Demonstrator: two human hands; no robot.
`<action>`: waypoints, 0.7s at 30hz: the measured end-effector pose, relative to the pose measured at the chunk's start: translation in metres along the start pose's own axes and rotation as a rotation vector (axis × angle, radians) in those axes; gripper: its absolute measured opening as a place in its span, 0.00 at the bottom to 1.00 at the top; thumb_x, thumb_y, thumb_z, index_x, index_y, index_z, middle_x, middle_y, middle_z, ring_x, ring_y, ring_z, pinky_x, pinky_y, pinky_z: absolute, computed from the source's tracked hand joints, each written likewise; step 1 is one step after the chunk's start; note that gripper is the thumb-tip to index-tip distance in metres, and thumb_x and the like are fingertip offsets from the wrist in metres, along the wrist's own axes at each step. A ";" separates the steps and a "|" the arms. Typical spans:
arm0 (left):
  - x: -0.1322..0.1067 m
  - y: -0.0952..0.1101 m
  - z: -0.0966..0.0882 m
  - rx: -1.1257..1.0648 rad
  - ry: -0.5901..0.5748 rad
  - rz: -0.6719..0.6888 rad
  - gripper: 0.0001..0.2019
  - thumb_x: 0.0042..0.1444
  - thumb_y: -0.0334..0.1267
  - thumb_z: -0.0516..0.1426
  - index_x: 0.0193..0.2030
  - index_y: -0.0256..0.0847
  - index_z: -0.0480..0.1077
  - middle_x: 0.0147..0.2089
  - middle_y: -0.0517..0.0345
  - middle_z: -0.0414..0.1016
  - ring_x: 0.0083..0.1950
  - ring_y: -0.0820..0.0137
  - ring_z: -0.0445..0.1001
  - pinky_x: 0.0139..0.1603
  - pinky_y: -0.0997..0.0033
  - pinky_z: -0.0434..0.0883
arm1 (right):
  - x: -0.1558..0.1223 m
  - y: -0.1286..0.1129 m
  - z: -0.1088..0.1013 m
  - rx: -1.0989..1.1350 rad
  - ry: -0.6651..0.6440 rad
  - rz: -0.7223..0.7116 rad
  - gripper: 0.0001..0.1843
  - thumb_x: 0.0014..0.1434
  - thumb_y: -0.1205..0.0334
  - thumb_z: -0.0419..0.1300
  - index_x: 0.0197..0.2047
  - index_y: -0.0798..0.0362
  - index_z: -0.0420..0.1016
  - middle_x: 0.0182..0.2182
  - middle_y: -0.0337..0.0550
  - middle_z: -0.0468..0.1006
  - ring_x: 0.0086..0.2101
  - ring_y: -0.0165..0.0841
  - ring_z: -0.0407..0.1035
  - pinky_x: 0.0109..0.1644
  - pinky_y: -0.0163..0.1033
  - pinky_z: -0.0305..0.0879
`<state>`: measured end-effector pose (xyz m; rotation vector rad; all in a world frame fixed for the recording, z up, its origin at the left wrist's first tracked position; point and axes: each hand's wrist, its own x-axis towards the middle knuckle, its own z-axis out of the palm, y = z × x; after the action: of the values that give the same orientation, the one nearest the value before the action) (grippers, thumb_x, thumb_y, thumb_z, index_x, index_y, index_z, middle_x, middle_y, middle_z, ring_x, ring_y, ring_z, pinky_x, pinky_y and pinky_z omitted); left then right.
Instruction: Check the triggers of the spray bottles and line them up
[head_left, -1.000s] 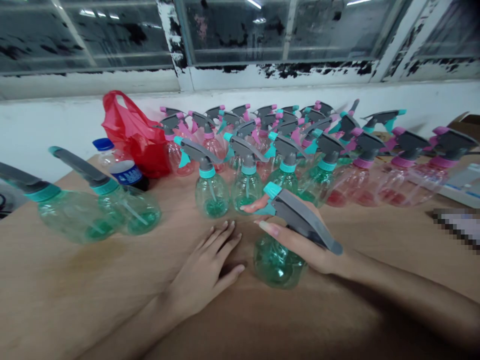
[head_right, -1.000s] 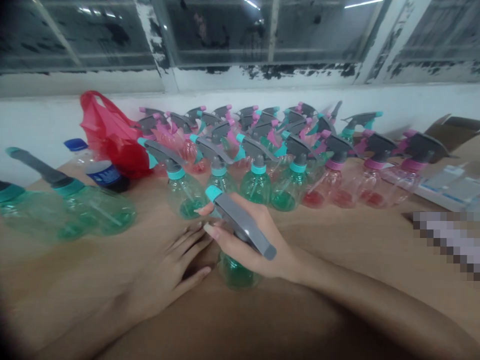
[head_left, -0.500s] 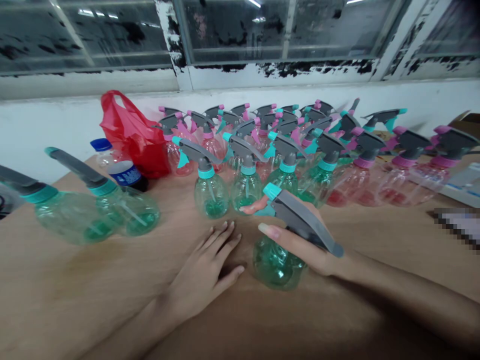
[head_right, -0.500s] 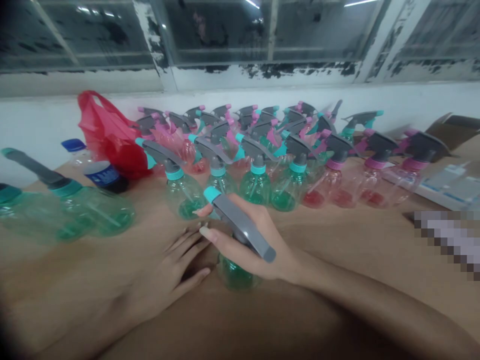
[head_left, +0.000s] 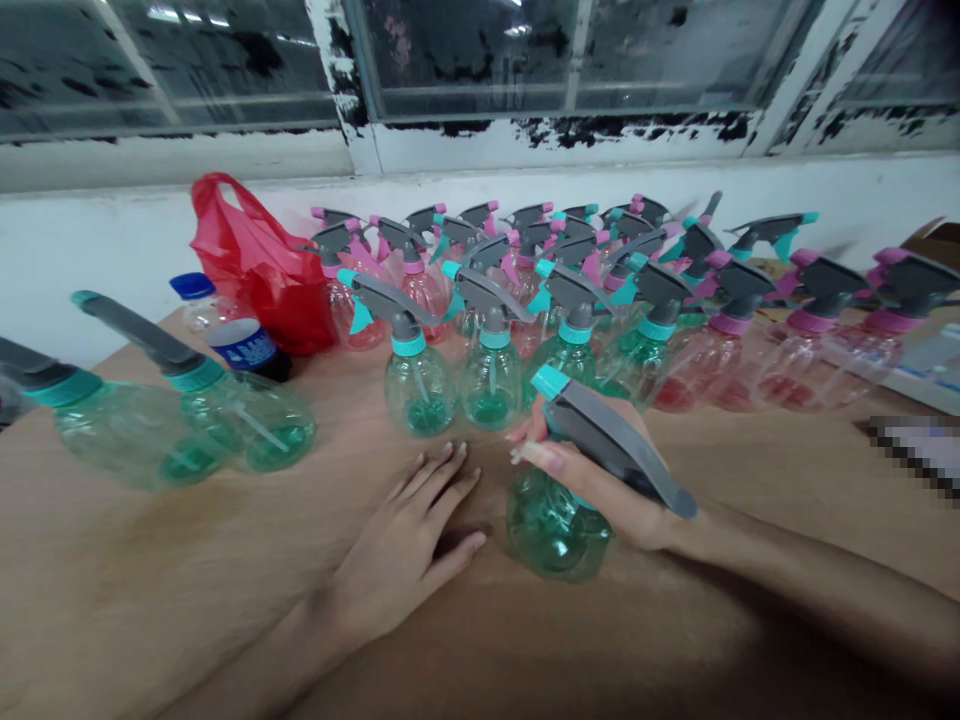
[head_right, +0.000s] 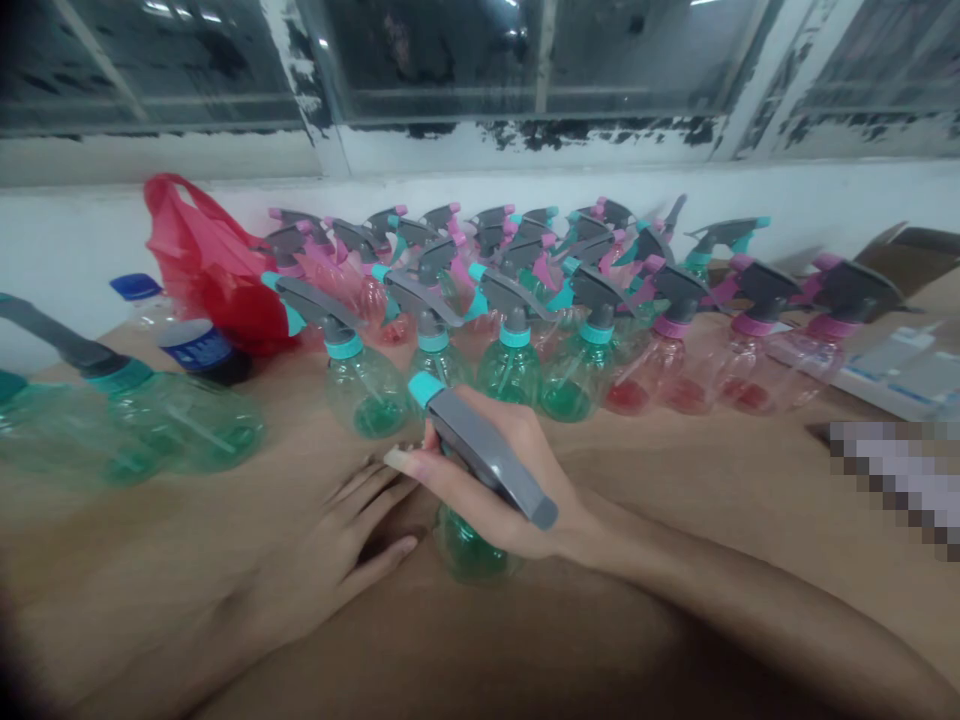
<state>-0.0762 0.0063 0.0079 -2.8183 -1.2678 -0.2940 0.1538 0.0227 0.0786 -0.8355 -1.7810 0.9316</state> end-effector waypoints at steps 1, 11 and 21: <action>0.000 -0.001 0.001 0.003 0.007 0.003 0.27 0.65 0.49 0.51 0.66 0.38 0.56 0.68 0.48 0.57 0.67 0.59 0.56 0.65 0.52 0.55 | 0.001 0.001 0.000 0.015 -0.004 0.008 0.10 0.58 0.51 0.60 0.35 0.49 0.70 0.27 0.36 0.73 0.24 0.28 0.65 0.34 0.38 0.65; -0.002 -0.002 0.003 0.026 0.037 0.023 0.25 0.66 0.50 0.49 0.64 0.37 0.60 0.68 0.48 0.57 0.67 0.59 0.56 0.66 0.54 0.54 | 0.006 0.014 -0.004 0.190 0.071 0.044 0.08 0.61 0.54 0.58 0.41 0.46 0.71 0.31 0.36 0.74 0.24 0.28 0.64 0.33 0.38 0.65; -0.003 -0.004 0.006 0.035 0.031 0.026 0.27 0.65 0.50 0.50 0.66 0.37 0.56 0.68 0.47 0.56 0.68 0.59 0.55 0.66 0.53 0.53 | 0.000 0.008 0.000 0.080 -0.040 0.013 0.11 0.61 0.56 0.58 0.47 0.46 0.71 0.21 0.33 0.71 0.24 0.31 0.69 0.36 0.40 0.69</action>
<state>-0.0799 0.0075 0.0016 -2.7877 -1.2175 -0.3106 0.1552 0.0268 0.0720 -0.7833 -1.7629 1.0278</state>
